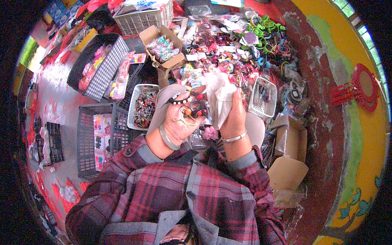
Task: The person wipes hair accessories with a white cloth, places them into a small plastic bag, and then seals the bag with their hands while sitting among various bins of supplies.
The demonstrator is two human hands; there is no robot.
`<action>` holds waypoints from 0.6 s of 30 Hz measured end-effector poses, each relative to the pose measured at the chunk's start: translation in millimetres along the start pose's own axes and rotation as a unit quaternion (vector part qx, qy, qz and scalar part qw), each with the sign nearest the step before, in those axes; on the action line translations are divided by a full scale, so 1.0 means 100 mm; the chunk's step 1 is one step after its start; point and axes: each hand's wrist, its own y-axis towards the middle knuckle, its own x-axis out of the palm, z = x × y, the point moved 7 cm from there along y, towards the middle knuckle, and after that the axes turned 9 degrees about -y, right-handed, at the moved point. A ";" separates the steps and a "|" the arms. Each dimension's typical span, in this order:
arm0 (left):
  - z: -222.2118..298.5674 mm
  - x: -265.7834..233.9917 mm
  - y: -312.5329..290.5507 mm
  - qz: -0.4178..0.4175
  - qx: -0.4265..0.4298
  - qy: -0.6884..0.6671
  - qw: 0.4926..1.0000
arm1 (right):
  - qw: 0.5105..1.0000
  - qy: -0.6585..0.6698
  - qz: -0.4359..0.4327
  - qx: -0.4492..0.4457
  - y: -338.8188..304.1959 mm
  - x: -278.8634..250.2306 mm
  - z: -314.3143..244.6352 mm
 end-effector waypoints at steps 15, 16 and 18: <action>0.01 0.03 -0.06 -0.038 0.198 0.471 0.859 | 0.635 -0.683 -0.061 -0.355 -0.27 0.52 0.06; -0.04 0.01 -0.04 -0.029 0.163 0.392 0.905 | 0.655 -0.664 -0.033 -0.360 -0.22 0.49 0.02; -0.27 0.10 -0.03 -0.012 0.016 0.053 0.998 | 0.657 -0.641 0.028 -0.396 -0.14 0.35 -0.06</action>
